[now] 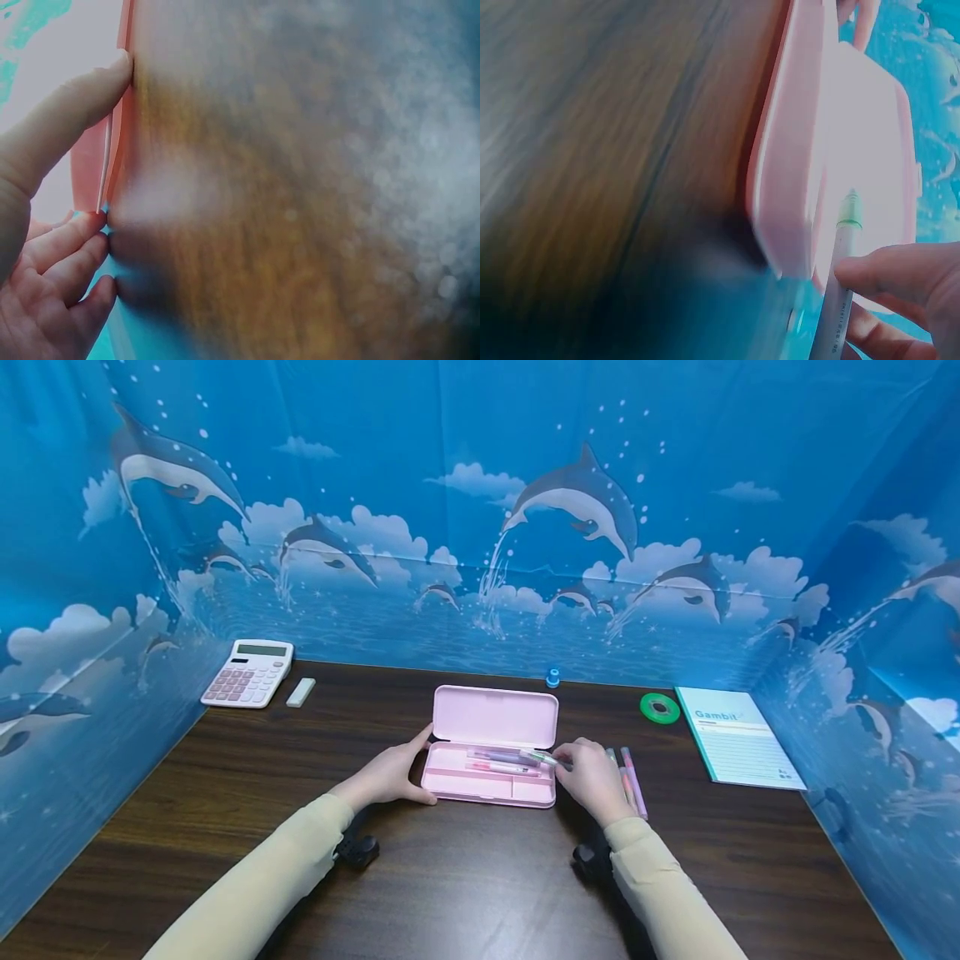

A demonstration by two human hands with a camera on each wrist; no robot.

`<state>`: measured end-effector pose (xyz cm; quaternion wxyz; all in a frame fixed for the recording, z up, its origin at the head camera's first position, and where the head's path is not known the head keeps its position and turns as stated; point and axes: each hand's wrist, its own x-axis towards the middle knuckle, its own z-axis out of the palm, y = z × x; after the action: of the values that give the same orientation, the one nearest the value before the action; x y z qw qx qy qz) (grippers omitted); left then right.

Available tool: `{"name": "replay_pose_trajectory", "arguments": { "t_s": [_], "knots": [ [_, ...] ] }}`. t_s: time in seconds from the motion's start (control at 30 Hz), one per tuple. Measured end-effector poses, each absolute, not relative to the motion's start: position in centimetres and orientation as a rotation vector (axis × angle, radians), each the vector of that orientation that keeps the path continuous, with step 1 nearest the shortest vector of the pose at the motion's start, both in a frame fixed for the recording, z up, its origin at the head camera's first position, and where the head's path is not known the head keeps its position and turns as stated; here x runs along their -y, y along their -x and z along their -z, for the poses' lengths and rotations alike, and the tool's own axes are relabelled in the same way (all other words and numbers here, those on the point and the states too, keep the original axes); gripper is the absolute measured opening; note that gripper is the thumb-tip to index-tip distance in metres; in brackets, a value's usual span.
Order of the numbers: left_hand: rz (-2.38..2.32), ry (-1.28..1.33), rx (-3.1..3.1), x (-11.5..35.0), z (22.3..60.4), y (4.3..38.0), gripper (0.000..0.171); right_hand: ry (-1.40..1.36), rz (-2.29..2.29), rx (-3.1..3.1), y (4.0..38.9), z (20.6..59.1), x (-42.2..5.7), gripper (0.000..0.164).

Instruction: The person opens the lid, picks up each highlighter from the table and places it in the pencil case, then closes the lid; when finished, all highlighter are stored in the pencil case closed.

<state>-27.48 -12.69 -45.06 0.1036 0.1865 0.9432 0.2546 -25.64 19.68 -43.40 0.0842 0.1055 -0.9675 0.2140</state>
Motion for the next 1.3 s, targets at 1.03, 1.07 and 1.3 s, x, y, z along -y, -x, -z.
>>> {"name": "replay_pose_trajectory", "arguments": {
  "t_s": [1.03, 1.07, 1.3],
  "knots": [
    [-0.781, -0.550, -2.778, 12.6, 44.9, 27.4, 0.121, -0.479, -0.642, 2.915, 27.2, 42.7, -13.0, 0.009],
    [-0.781, -0.549, -2.780, 12.6, 45.0, 27.4, 0.121, -0.475, -0.641, 2.914, 27.1, 42.7, -13.1, 0.009],
    [-0.747, -0.544, -2.787, 12.7, 45.1, 27.4, 0.121, -0.428, -0.709, 2.911, 26.8, 42.8, -14.7, 0.010]
  ]
}}
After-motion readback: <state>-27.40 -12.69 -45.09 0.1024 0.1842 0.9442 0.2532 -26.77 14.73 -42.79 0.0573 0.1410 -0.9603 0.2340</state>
